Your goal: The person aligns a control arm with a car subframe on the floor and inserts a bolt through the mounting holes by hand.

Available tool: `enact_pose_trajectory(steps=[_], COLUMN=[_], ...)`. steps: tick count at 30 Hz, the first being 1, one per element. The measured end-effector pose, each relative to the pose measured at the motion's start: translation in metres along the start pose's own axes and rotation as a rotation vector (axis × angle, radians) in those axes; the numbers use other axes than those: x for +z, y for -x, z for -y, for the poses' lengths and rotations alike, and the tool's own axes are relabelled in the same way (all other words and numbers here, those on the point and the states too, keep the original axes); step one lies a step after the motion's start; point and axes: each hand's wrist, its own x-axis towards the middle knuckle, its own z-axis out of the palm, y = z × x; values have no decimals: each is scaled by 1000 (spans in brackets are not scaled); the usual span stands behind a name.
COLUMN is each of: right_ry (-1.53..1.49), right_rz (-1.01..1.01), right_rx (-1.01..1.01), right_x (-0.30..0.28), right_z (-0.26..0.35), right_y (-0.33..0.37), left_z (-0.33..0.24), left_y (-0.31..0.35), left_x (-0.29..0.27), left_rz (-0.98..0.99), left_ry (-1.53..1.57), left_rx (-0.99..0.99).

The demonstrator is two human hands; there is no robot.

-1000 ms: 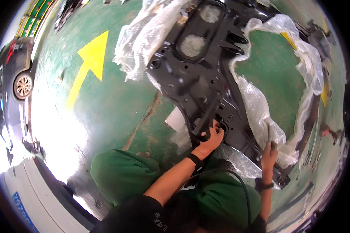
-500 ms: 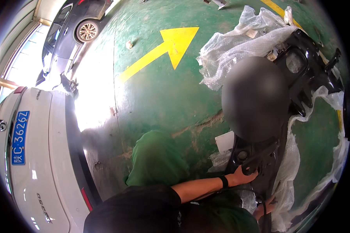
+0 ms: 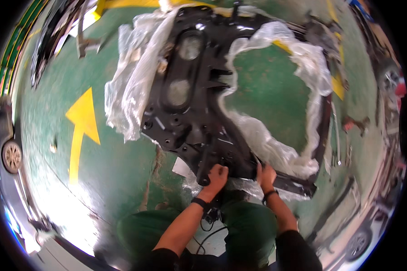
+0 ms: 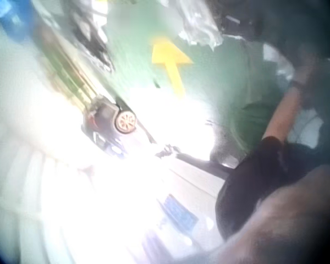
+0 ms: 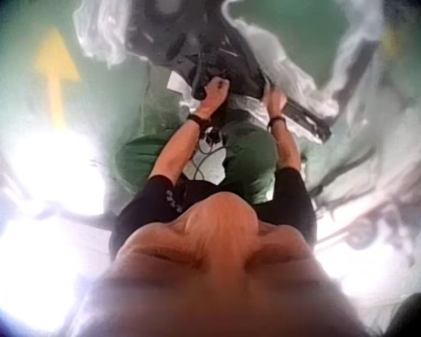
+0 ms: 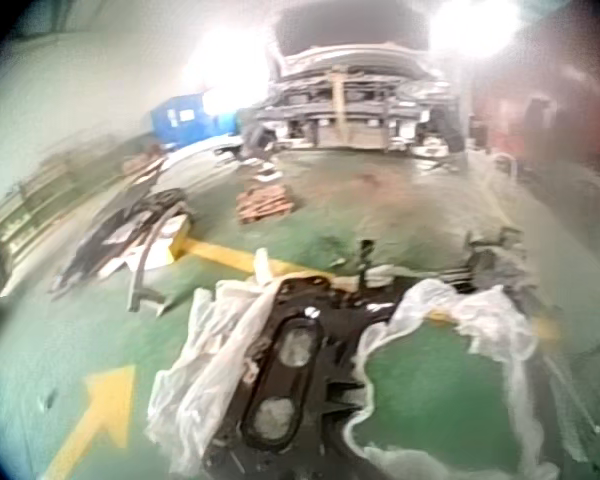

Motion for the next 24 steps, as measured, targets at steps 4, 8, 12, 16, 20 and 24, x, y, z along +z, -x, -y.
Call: enact_pose_trajectory(steps=[4,8,12,16,20,24], right_ry=[-106,-762,-1252,-1684,-1852,-2034], right_rz=[11,214,245,165,83,-156], right_rx=[29,260,504,726,760,804], right_x=[-6,-111,-232,-339,-433,-471], right_z=[-61,4,1,-34,-38,-56], right_y=[-16,48,137,263,388,510], left_z=[-26,-128,-186,-267,-374,-445], left_y=[44,95,131,145,148,156], left_x=[-57,-161,-211,-251,-283,-286], left_rz=[344,374,276,367,446,559], left_ry=[-200,-213,-135,-45,-24,-23], left_rx=[389,-40,-128,-38,-11,94])
